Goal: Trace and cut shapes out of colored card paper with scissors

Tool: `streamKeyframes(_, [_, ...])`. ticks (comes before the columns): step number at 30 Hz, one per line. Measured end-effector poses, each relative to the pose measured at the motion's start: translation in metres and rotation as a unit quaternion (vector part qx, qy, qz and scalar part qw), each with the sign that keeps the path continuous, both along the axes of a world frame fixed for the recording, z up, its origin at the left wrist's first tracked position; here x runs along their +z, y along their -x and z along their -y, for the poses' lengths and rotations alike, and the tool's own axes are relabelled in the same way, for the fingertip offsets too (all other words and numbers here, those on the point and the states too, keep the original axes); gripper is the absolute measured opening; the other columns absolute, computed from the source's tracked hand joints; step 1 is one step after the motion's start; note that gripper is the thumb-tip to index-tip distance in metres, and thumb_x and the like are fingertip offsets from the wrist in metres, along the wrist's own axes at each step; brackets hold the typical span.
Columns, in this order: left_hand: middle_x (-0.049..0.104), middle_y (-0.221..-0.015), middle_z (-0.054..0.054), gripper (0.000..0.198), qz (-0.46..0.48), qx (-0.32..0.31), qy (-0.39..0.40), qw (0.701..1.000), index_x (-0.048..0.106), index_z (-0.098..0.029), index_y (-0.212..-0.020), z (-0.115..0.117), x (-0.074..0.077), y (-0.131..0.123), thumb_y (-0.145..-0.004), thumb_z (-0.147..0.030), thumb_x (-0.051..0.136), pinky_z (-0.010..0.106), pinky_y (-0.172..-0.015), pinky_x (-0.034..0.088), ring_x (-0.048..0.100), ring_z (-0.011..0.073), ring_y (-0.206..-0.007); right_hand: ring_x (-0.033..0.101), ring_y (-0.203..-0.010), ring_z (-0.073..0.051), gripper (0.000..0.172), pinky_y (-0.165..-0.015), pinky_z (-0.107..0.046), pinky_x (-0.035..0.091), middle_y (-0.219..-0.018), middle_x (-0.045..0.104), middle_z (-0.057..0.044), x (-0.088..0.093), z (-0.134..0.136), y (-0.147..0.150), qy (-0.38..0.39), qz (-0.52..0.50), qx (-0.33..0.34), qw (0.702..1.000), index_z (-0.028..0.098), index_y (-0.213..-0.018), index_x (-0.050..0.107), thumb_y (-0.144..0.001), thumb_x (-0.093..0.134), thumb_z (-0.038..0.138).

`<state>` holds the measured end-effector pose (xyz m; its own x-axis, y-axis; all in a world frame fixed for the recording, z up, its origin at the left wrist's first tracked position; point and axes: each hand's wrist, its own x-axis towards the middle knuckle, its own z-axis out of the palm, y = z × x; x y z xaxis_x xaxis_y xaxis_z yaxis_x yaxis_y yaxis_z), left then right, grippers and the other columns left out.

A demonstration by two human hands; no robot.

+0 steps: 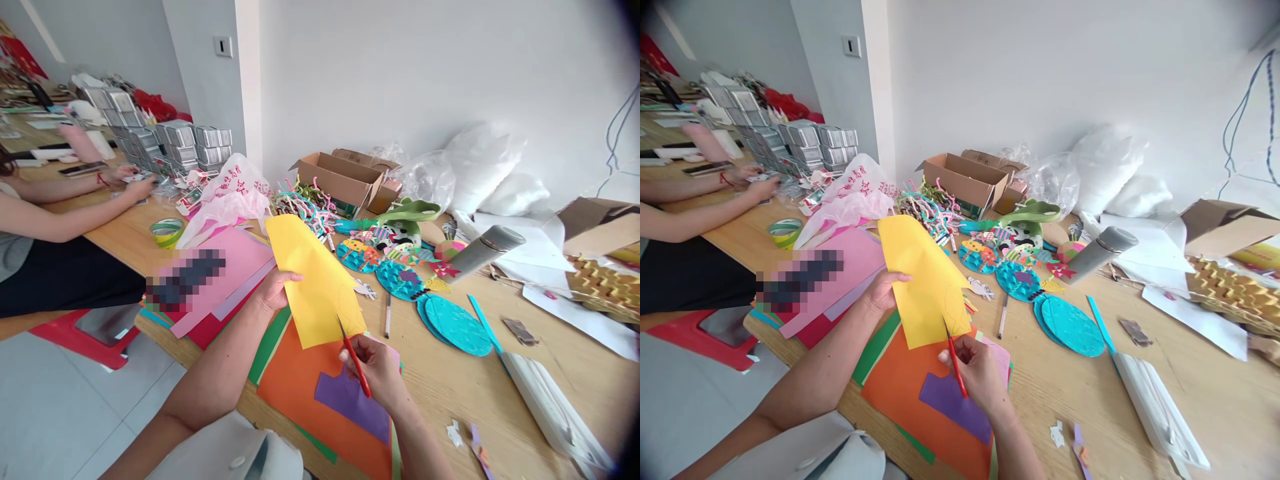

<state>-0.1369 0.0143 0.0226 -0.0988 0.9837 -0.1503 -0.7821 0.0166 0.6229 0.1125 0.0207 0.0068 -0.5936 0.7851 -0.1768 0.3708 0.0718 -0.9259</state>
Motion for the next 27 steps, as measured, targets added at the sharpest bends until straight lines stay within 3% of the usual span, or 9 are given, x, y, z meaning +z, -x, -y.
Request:
streamKeyframes(10, [0.071,-0.100,0.011,0.042,-0.013,0.000,-0.022,1.000,0.065,-0.010,-0.102,-0.001,-0.004,0.000,-0.061,-0.004,0.060,0.047,-0.101,0.040,0.062,0.0311,-0.105,0.041,-0.039,-0.010,0.030,-0.041,-0.022,0.027,-0.043,0.049,0.003,0.009,0.003,0.004,0.032,-0.006,-0.020,0.999,0.020,-0.059,0.051,-0.066,0.070,0.043])
streamKeyframes(18, [0.071,-0.101,0.012,0.046,-0.007,-0.006,-0.021,1.000,0.064,-0.010,-0.106,0.000,-0.002,0.000,-0.061,-0.004,0.061,0.048,-0.101,0.040,0.063,0.0316,-0.103,0.041,-0.036,-0.011,0.034,-0.039,-0.022,0.028,-0.040,0.049,0.002,0.013,0.005,0.006,-0.001,0.020,-0.038,0.999,0.021,-0.056,0.051,-0.067,0.068,0.049])
streamKeyframes(27, [0.070,-0.105,0.013,0.045,-0.017,-0.013,-0.031,0.999,0.065,-0.011,-0.106,-0.001,-0.006,0.000,-0.062,-0.004,0.060,0.048,-0.101,0.040,0.061,0.0325,-0.107,0.044,-0.039,-0.011,0.028,-0.040,-0.021,0.030,-0.044,0.051,0.003,0.011,0.003,0.005,0.015,-0.011,-0.026,1.000,0.019,-0.060,0.055,-0.066,0.072,0.041])
